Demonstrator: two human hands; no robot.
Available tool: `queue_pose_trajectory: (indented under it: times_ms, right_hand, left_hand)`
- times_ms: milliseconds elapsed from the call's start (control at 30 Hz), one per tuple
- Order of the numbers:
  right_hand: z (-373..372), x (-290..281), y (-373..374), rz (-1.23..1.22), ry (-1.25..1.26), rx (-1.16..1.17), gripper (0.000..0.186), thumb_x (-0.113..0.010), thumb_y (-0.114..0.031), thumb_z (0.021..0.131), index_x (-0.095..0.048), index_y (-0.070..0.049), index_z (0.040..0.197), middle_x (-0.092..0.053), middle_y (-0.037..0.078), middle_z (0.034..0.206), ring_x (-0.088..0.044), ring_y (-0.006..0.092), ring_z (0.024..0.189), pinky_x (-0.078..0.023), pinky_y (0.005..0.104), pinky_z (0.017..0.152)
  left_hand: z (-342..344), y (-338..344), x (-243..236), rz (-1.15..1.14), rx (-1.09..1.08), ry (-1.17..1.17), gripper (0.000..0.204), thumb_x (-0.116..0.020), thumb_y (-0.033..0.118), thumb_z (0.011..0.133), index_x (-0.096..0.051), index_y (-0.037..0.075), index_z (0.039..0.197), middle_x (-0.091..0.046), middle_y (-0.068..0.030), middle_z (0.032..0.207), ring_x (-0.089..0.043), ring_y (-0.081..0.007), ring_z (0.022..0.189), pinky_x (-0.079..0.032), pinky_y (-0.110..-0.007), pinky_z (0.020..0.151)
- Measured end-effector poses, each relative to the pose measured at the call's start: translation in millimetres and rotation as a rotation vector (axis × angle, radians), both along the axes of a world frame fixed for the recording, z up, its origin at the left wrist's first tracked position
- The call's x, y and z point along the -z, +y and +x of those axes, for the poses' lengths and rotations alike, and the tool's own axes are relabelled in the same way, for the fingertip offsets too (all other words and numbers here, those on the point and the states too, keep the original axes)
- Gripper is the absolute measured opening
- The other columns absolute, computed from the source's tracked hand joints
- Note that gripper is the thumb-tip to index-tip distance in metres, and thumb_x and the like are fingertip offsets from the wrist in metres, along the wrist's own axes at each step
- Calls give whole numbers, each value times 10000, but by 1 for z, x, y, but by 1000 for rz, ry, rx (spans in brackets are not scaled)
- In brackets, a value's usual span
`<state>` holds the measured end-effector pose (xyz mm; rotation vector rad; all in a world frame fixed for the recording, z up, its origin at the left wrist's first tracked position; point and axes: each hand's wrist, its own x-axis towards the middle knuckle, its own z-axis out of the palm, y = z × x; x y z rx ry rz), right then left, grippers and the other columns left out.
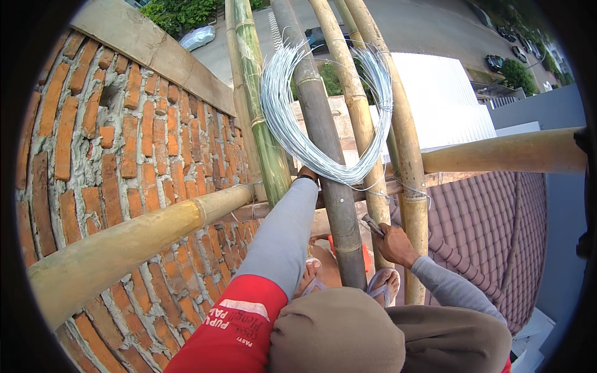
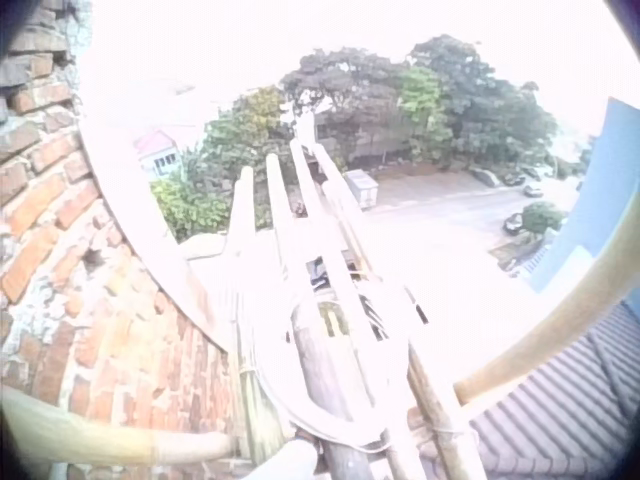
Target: The person stands on a bamboo scaffold and uses pliers to cut and twist wire, securing bamboo poles together. The person repeatedly measures, cuts, and twists wire around the scaffold joints to fasten them.
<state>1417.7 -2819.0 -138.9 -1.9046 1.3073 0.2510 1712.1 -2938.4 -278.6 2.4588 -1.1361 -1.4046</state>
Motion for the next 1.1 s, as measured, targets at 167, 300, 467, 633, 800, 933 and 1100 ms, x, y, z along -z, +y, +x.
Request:
queue_pose_trajectory:
  times_ms: [167, 300, 467, 633, 800, 933, 1100]
  right_hand:
    - [-2, 16, 9, -14, -17, 36, 219, -606, -217, 953, -624, -10, 1023, -665, 318, 845, -645, 531, 801, -501, 596, 723]
    - [-1, 22, 12, 60, 4, 92, 262, -635, -220, 924, -641, -14, 1087, -687, 331, 924, -663, 526, 861, -513, 585, 820]
    - [-15, 7, 8, 56, 85, 57, 330, -682, -276, 889, -695, 47, 955, -692, 321, 870, -682, 500, 831, -530, 561, 807]
    - [-33, -22, 2, 177, 83, 183, 335, -687, -260, 873, -709, 59, 773, -677, 312, 765, -692, 475, 769, -548, 535, 771]
    - [-12, -10, 4, -104, 47, 144, 323, -636, -260, 888, -696, 53, 835, -682, 316, 803, -672, 495, 797, -531, 555, 804]
    - [26, 7, 1, -62, -18, 298, 352, -633, -233, 860, -677, 115, 830, -680, 361, 846, -686, 514, 820, -552, 540, 793]
    - [32, -5, -4, 66, 8, 455, 351, -675, -268, 842, -700, 81, 855, -687, 313, 772, -723, 444, 799, -553, 500, 761]
  left_hand:
    - [-13, -7, 13, -73, -578, 308, 363, -500, 181, 994, -634, -9, 1273, -659, -217, 1311, -631, -374, 1185, -499, -468, 1004]
    - [-16, -6, 32, -130, -1031, 627, 358, -496, 186, 1007, -631, 2, 1283, -662, -202, 1317, -635, -358, 1183, -499, -468, 1005]
    - [0, 20, 49, -131, -1365, 961, 350, -491, 192, 1023, -627, 16, 1295, -665, -182, 1325, -640, -339, 1181, -498, -468, 1006]
    - [-18, 65, 24, -129, -1164, 666, 381, -430, 267, 1097, -580, 31, 1356, -655, -128, 1330, -605, -257, 1213, -493, -423, 1010]
    - [-42, 85, -14, -283, -849, 117, 401, -376, 289, 1100, -646, 25, 1236, -701, -216, 1209, -643, -426, 1136, -487, -505, 949]
    - [-47, 95, -41, -537, -583, -203, 358, -392, 296, 1098, -636, 34, 1115, -712, -216, 1074, -650, -446, 1015, -478, -521, 891]
    - [-52, 129, -62, -699, -482, -140, 307, -400, 254, 1103, -631, 57, 1060, -705, -161, 1013, -669, -377, 955, -492, -487, 863]
